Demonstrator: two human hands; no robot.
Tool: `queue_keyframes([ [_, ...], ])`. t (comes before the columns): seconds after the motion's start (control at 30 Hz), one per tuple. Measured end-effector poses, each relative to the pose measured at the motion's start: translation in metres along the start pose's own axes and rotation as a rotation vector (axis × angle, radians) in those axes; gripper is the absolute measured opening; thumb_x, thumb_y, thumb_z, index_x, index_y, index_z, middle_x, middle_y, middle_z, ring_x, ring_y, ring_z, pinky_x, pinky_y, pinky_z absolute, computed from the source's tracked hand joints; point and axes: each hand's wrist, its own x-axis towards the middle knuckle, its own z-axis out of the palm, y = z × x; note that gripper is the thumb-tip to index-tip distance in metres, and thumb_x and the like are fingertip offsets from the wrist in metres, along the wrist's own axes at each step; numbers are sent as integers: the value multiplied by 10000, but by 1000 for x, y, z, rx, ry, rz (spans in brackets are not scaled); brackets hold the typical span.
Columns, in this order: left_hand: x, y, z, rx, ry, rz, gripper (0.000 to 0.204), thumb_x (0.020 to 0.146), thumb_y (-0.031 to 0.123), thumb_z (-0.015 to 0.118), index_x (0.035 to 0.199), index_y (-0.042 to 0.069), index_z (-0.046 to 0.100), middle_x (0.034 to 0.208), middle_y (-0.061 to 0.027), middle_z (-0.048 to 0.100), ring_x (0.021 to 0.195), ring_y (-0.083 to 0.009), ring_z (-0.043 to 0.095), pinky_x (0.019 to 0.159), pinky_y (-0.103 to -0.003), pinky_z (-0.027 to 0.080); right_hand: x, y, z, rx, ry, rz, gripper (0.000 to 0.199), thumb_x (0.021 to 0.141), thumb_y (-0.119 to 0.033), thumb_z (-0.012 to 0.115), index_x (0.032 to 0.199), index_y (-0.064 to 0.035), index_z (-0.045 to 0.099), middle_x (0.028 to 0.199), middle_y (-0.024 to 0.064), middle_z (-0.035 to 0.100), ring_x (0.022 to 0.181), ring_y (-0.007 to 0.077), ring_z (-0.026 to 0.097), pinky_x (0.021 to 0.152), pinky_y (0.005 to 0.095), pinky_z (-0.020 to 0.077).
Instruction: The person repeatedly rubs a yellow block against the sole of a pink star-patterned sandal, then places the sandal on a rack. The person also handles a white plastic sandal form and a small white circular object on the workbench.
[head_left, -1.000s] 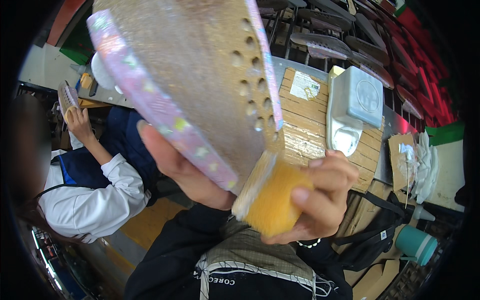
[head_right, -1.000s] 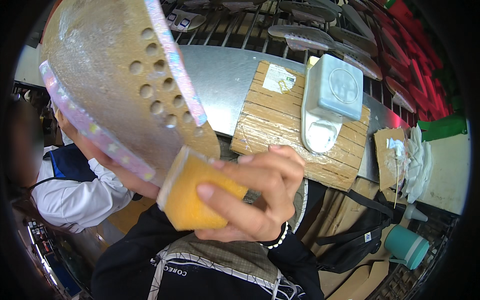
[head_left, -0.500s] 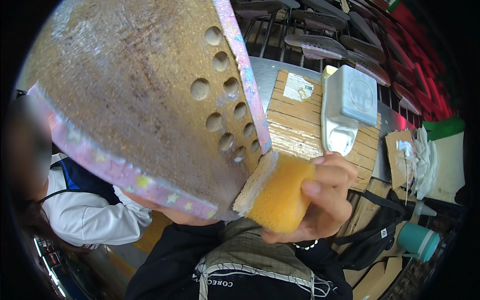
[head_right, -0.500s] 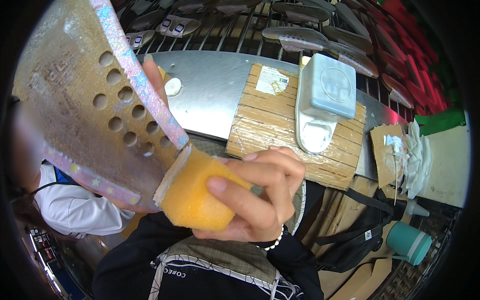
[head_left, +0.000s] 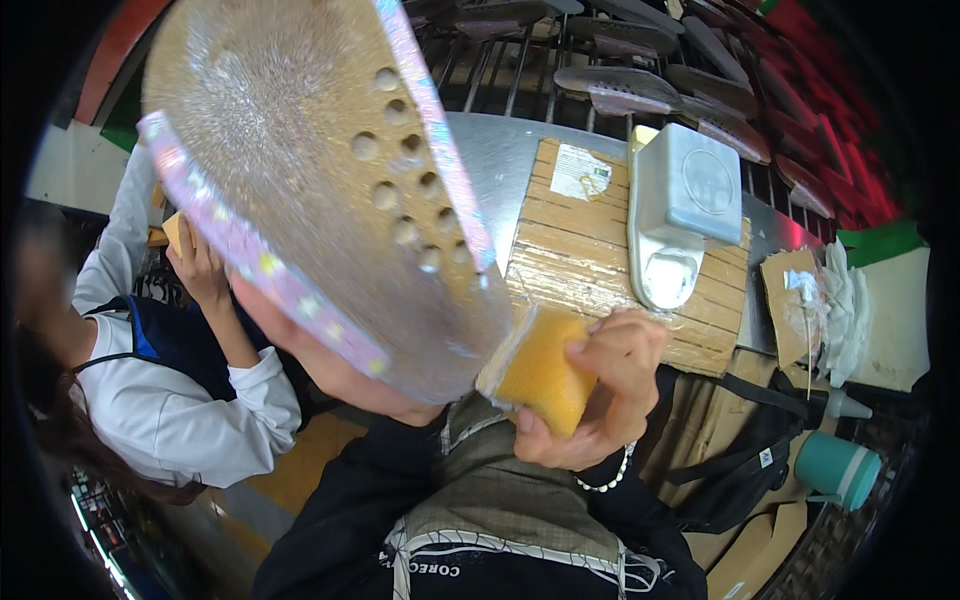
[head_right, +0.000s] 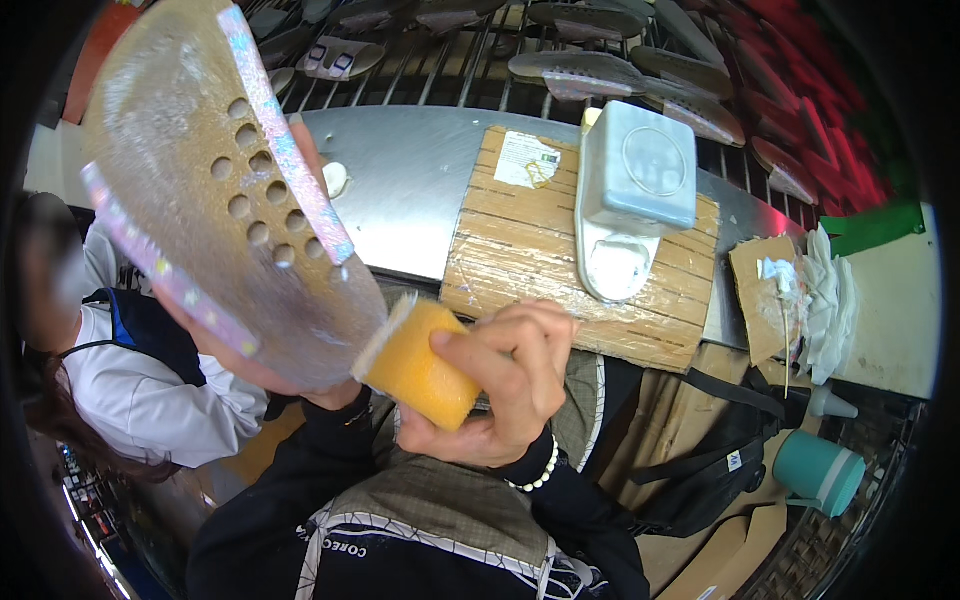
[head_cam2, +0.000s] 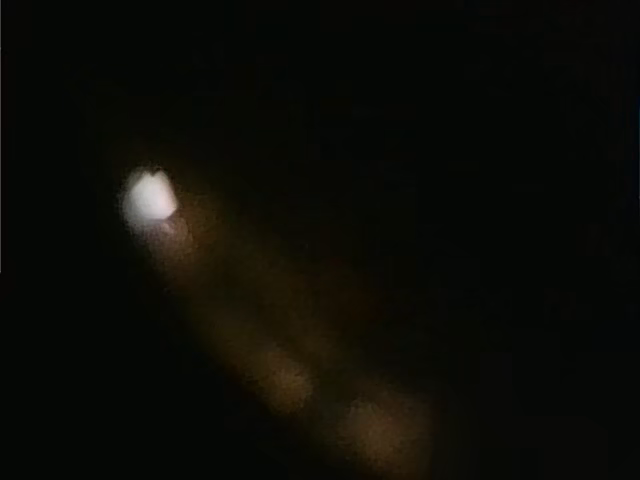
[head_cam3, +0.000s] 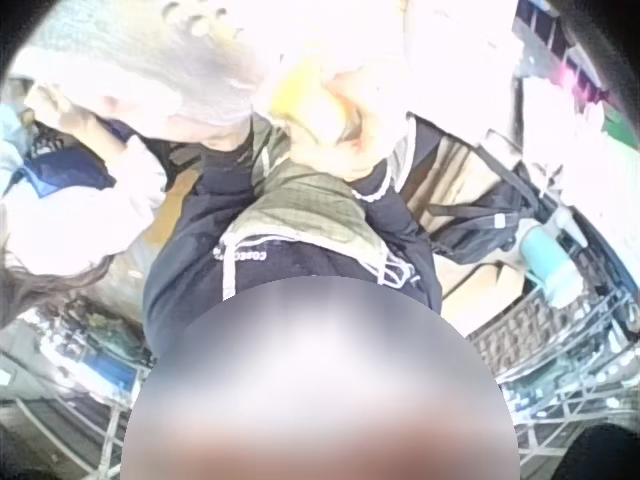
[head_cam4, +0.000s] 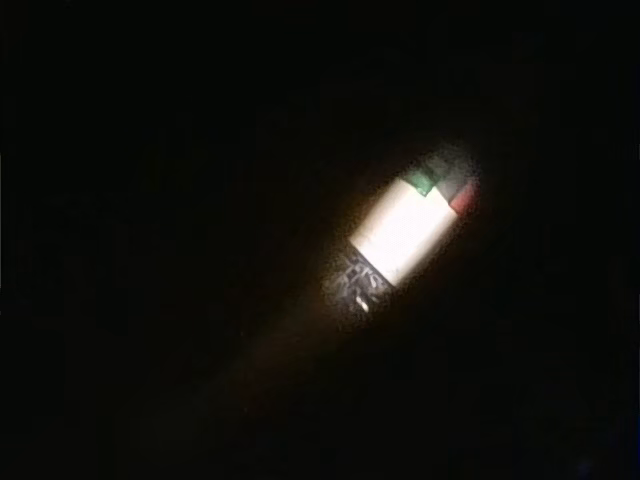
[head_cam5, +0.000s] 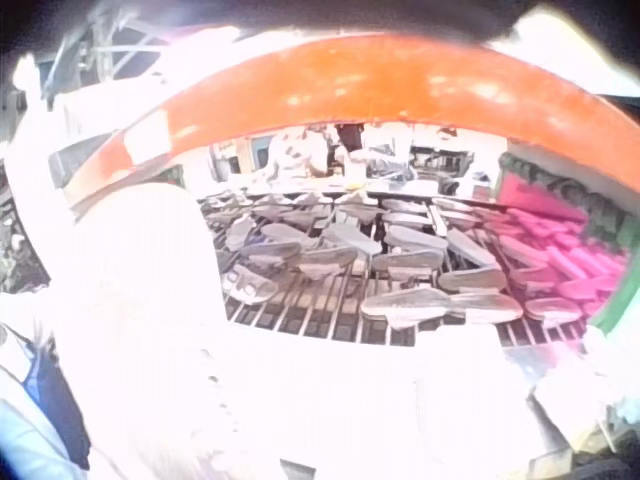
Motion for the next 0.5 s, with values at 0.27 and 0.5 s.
queue_keyframes([
  [0.27,16,23,-19,-25,-259,-50,1138,771,434,800,1554,-16,106,1637,-202,60,1523,-296,-74,1254,-443,-68,-31,64,-73,-683,219,208,472,706,-194,777,1119,-39,609,976,116,596,928,311,534,815,427,421],
  [0.5,8,34,-25,469,32,98,751,923,432,608,1509,66,315,1525,-168,290,1366,-308,264,1131,-484,200,-33,82,-89,-877,33,288,434,716,-250,804,1095,-91,665,960,64,575,996,298,520,911,432,354],
])
